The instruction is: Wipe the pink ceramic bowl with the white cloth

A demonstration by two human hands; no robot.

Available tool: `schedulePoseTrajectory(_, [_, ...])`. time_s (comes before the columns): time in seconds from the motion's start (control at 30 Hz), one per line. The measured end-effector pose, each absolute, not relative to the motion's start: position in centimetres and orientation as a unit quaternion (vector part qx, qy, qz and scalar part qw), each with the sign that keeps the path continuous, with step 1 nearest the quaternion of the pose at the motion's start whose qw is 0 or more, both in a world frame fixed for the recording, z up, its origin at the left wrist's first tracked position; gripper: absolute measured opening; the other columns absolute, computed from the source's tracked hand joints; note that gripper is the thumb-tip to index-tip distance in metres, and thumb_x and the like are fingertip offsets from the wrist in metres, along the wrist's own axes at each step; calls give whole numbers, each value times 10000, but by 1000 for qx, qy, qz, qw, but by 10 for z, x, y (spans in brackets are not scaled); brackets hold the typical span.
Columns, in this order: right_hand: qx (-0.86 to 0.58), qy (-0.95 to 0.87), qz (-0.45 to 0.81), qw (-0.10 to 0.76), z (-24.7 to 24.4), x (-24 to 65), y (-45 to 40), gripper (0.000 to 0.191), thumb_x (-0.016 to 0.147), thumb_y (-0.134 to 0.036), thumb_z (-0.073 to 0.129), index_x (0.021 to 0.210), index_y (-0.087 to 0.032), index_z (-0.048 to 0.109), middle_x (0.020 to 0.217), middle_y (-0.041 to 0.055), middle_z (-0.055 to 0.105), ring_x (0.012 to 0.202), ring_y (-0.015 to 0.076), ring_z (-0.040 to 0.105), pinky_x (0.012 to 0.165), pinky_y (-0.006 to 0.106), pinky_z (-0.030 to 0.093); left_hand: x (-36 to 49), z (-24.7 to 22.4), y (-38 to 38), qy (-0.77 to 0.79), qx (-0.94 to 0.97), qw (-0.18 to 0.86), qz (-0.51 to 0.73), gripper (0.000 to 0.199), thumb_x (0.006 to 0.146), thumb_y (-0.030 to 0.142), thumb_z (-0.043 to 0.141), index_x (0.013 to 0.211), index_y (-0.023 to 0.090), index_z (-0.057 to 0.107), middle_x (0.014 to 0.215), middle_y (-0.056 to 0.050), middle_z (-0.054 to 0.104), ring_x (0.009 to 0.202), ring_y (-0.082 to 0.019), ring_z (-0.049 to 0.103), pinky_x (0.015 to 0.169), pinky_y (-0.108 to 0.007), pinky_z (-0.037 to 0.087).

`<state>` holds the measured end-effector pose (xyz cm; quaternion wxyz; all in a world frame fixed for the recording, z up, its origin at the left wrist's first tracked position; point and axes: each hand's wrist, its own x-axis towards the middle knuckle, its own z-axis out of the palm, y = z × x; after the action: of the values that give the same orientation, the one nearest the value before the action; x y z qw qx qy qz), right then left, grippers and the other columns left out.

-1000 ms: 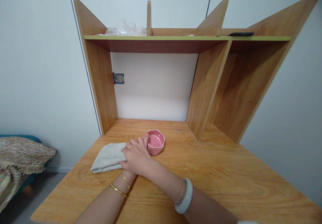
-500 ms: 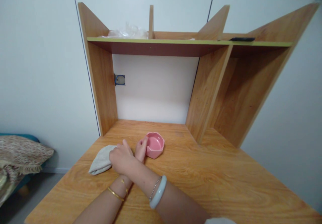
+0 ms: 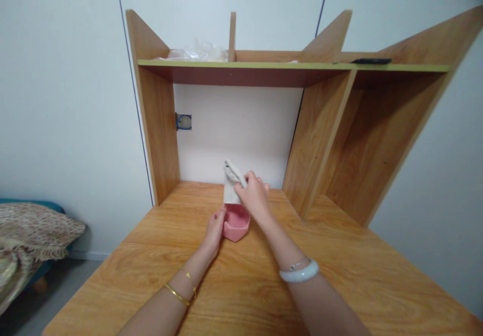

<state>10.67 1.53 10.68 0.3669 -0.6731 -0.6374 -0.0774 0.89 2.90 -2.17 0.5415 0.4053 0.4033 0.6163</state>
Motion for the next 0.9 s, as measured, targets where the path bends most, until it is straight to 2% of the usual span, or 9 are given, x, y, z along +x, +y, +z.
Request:
schedulePoseTrajectory(0.13, [-724, -592, -93, 341, 100, 166, 14, 198, 766, -337, 442, 872, -196, 531, 835, 61, 629, 845, 221, 536, 684, 299, 294, 7, -25, 27, 395, 388, 542, 632, 470, 584, 537, 644, 789, 115, 635, 737, -42, 628, 674, -147, 533, 621, -238, 385])
schedulePoseTrajectory(0.27, [-767, -573, -82, 277, 74, 206, 6, 182, 752, -329, 451, 846, -204, 545, 823, 65, 624, 852, 227, 544, 668, 294, 310, 9, -22, 26, 403, 384, 533, 637, 433, 579, 521, 654, 740, 119, 635, 684, -24, 616, 642, -136, 521, 600, -229, 372])
schedulePoseTrajectory(0.53, [-776, -606, -25, 172, 41, 211, -5, 133, 724, -261, 489, 825, -206, 555, 871, 63, 644, 904, 232, 561, 706, 316, 324, 6, -25, 30, 401, 376, 555, 625, 469, 553, 540, 664, 736, 110, 629, 668, -26, 614, 628, -138, 532, 593, -237, 376])
schedulePoseTrajectory(0.6, [-765, -624, -11, 161, 40, 209, -8, 175, 714, -291, 520, 859, -205, 567, 893, 63, 642, 914, 234, 559, 726, 323, 330, 5, -24, 29, 397, 375, 566, 618, 486, 551, 545, 666, 756, 106, 634, 671, -29, 616, 639, -141, 536, 599, -238, 379])
schedulePoseTrajectory(0.7, [-735, -660, 37, 148, 40, 213, -13, 369, 663, -403, 588, 971, -200, 569, 898, 59, 637, 888, 230, 563, 722, 313, 349, 5, -24, 29, 393, 375, 571, 615, 497, 554, 542, 669, 775, 99, 638, 681, -34, 619, 640, -140, 531, 596, -237, 378])
schedulePoseTrajectory(0.77, [-718, -680, 64, 138, 42, 219, -16, 483, 617, -412, 631, 1041, -191, 560, 909, 60, 632, 878, 221, 560, 711, 293, 361, 5, -24, 29, 392, 374, 572, 616, 494, 555, 538, 670, 775, 96, 639, 691, -37, 623, 635, -137, 530, 592, -237, 375])
schedulePoseTrajectory(0.83, [-710, -690, 61, 125, 43, 227, -18, 494, 582, -356, 665, 1038, -187, 578, 939, 66, 627, 914, 226, 547, 720, 282, 366, 5, -24, 29, 392, 371, 574, 616, 489, 553, 533, 674, 768, 96, 638, 693, -39, 625, 633, -137, 532, 591, -236, 374])
schedulePoseTrajectory(0.9, [-713, -691, 38, 111, 45, 235, -18, 372, 587, -284, 658, 946, -193, 624, 945, 72, 629, 942, 235, 539, 727, 279, 365, 6, -23, 29, 393, 368, 574, 617, 487, 546, 534, 678, 755, 97, 636, 683, -38, 622, 627, -136, 533, 585, -234, 372])
